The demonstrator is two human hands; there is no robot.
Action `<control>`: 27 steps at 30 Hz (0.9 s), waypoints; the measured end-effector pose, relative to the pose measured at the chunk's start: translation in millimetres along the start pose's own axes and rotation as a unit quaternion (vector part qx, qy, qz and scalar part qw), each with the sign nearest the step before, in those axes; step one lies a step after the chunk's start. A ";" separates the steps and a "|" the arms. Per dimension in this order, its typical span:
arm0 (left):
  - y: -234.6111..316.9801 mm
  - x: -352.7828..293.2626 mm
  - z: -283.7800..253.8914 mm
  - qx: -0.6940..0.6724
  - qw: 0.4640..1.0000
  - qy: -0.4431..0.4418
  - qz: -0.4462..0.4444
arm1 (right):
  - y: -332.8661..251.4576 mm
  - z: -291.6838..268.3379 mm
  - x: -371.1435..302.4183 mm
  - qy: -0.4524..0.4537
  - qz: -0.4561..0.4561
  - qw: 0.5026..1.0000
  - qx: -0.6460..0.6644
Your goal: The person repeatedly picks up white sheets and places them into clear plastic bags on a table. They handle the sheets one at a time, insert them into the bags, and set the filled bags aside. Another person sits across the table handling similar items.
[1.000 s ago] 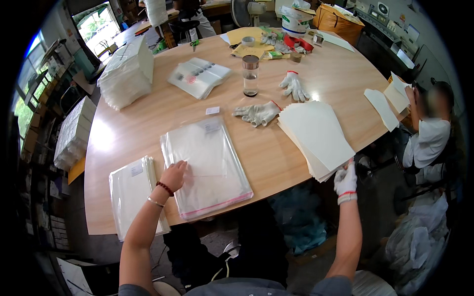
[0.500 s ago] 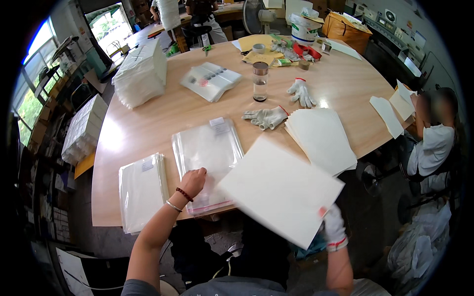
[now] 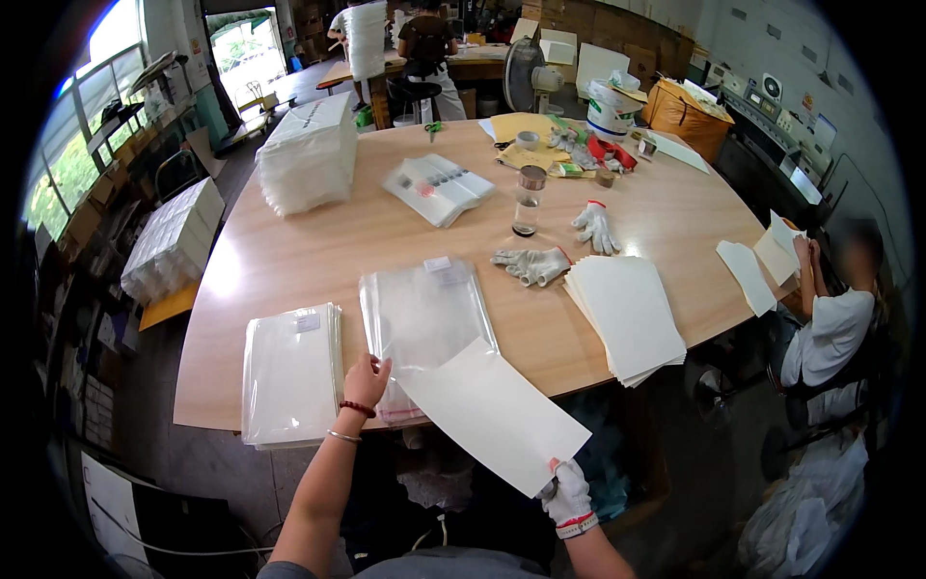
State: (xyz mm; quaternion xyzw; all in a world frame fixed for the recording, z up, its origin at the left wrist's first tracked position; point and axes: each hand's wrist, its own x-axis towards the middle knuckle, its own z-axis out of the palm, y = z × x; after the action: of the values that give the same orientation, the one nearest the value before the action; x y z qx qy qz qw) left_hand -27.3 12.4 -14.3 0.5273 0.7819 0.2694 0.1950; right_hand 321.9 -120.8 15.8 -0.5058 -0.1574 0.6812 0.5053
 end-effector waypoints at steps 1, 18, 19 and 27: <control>0.1 0.2 -4.0 -0.158 0.980 -0.107 -0.056 | 2.3 2.3 -2.8 0.004 -0.002 1.000 -0.005; 22.3 -95.1 130.5 -0.666 0.744 0.048 0.028 | 5.5 14.4 -36.0 0.027 0.020 0.998 0.048; 18.0 -83.7 147.5 -0.629 0.777 -0.033 -0.010 | 6.8 13.0 -37.6 -0.004 0.023 0.999 0.043; -12.0 -156.4 195.7 -0.492 0.848 -0.190 -0.053 | 37.8 18.7 -23.0 -0.005 0.110 0.993 0.037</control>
State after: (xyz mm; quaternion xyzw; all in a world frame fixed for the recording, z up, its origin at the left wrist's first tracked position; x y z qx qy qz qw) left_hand 136.8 -94.4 -171.0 0.3610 0.5209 0.5027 0.5879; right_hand 285.6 -151.4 8.7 -0.4978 -0.0775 0.7403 0.4452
